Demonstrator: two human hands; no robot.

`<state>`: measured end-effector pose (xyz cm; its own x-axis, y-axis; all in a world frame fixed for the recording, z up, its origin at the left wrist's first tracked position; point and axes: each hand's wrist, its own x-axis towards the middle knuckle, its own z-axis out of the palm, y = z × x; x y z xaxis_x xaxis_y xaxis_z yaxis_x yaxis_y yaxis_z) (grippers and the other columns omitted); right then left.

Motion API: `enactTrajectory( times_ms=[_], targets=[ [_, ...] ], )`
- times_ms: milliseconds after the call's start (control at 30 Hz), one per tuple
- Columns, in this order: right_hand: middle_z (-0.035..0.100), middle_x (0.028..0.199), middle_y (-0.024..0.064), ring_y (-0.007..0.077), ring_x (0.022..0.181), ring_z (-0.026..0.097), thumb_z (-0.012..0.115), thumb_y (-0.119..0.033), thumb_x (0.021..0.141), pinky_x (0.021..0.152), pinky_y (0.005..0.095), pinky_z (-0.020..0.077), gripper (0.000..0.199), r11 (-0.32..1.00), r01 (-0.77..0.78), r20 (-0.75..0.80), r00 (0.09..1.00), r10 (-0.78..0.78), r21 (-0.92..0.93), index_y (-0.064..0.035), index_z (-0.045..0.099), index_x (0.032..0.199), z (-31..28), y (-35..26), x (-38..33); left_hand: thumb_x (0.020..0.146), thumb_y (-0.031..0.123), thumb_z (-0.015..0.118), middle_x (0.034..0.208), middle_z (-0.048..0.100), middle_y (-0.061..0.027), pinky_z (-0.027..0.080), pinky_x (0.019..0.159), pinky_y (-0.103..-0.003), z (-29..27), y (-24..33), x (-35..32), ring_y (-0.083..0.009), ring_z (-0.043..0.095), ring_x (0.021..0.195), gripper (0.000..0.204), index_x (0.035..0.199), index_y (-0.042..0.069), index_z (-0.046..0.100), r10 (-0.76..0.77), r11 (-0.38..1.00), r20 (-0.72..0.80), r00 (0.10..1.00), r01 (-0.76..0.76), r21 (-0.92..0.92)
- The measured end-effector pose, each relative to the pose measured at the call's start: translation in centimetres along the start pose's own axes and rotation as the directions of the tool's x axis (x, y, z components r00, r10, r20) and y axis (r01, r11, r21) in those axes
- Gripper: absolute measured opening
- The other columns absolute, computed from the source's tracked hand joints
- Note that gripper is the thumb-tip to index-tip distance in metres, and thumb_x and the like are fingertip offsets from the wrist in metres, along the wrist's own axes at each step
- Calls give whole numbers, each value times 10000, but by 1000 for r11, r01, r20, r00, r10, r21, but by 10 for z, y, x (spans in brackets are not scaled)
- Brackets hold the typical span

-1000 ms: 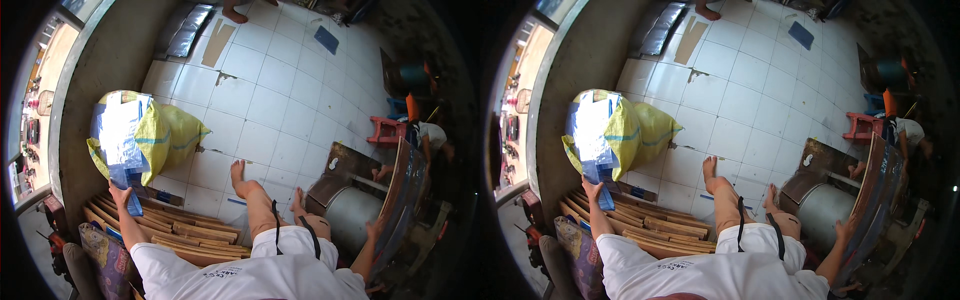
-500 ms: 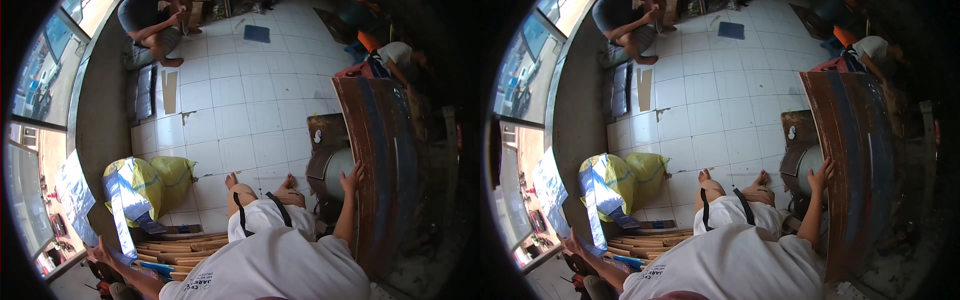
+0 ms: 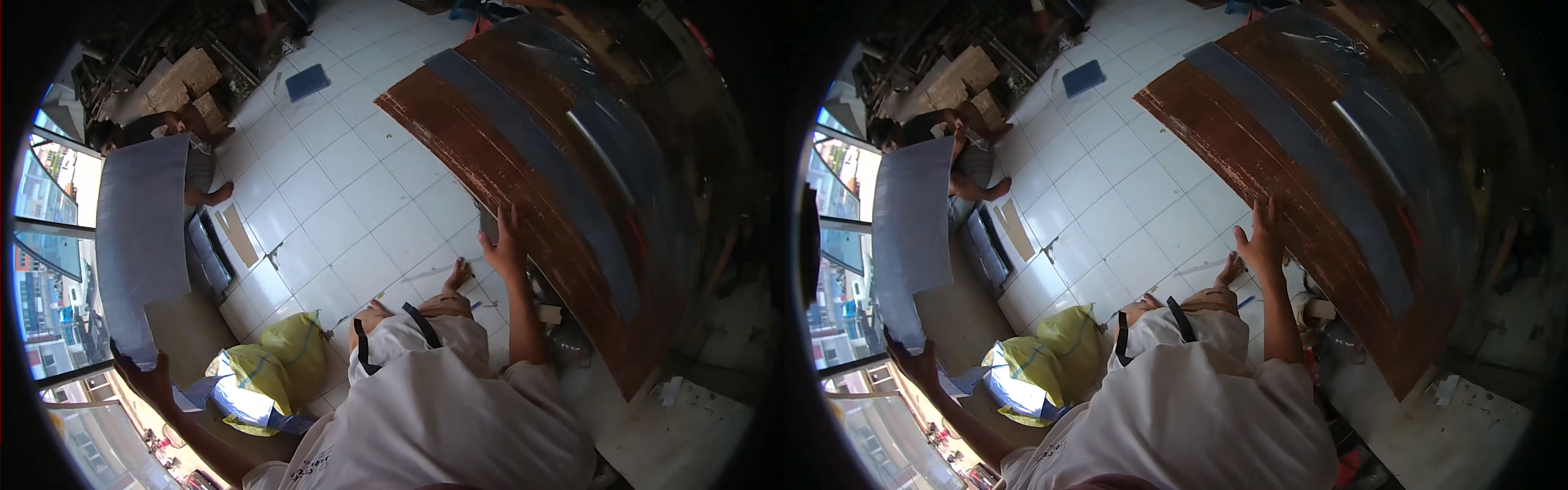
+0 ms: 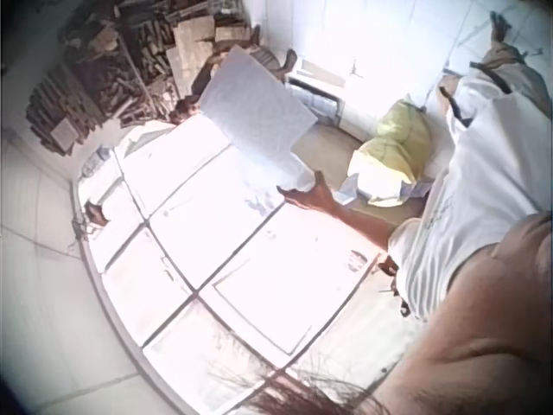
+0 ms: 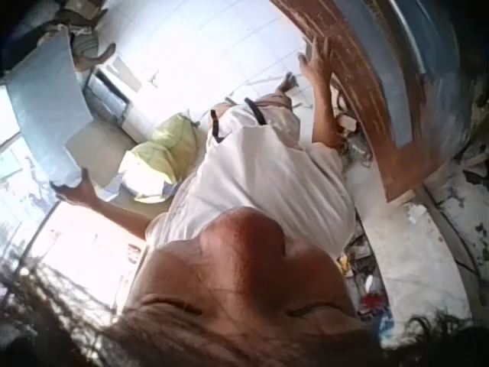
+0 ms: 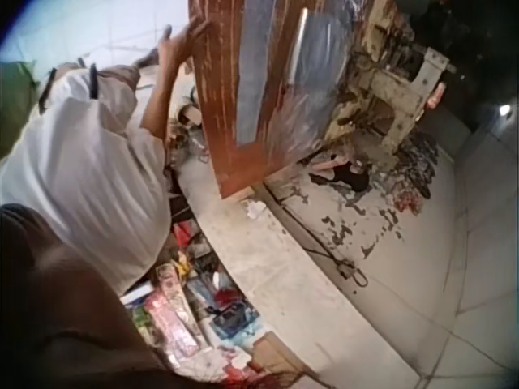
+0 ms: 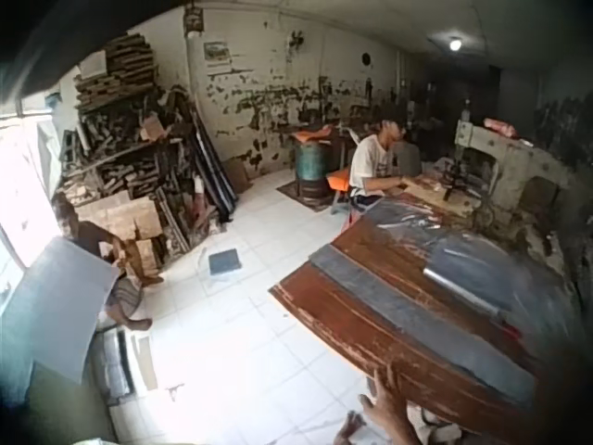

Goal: The person cuts plastic sheets on a table using a utility knife and a ruler. The person then folds and stacks the cut plastic strips, places some onto a bag on the floor, and measures and cuts additional plastic sheets on the table.

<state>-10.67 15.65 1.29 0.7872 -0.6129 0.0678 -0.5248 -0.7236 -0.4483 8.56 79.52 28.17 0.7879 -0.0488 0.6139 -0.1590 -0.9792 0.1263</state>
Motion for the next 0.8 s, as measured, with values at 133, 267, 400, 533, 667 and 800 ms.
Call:
enactTrajectory(
  times_ms=[133,267,400,533,667,800],
  targets=[
    [266,1515,274,455,1387,292,678,-310,870,1108,558,281,722,966,125,47,989,-139,225,-59,354,1465,-28,-8,8,533,106,739,1209,507,-185,454,952,-539,22,163,20,-428,529,1135,978,1446,159,393,19,1000,248,969,-15,-16],
    [357,1486,248,400,1370,364,656,-252,904,1107,487,325,610,794,197,40,962,-268,576,-38,422,1425,-82,-11,40,447,109,766,1066,510,-135,454,927,-502,66,266,29,-363,549,1041,1058,1439,155,402,271,959,390,880,-280,-34],
    [421,1449,237,391,1354,395,671,-240,898,1089,463,353,590,739,368,-50,909,-414,565,-23,450,1400,-133,-36,96,442,120,770,1049,498,-126,430,935,-452,72,323,25,-331,530,1023,1042,1426,127,427,315,939,455,833,-343,-21],
    [452,1403,219,383,1311,432,691,-216,867,1085,455,358,610,472,663,-123,645,-754,582,-32,452,1398,-164,-118,139,442,128,780,1042,492,-126,424,935,-448,67,348,21,-325,532,1014,1022,1409,115,449,312,936,468,827,-353,-1],
    [486,1323,208,370,1230,481,697,-205,855,1043,455,385,534,396,685,-171,603,-779,612,-25,504,1318,-134,-157,158,455,133,784,1048,506,-114,426,951,-432,64,367,32,-326,542,1013,1007,1407,120,454,313,948,401,861,-305,-85],
    [528,898,104,237,819,514,639,-131,879,701,366,415,149,414,609,-557,791,-254,677,-30,532,906,-80,-151,132,464,121,779,1105,534,-127,450,958,-446,53,369,69,-349,565,1035,992,1404,142,463,227,974,409,884,-215,-75]
  ],
)
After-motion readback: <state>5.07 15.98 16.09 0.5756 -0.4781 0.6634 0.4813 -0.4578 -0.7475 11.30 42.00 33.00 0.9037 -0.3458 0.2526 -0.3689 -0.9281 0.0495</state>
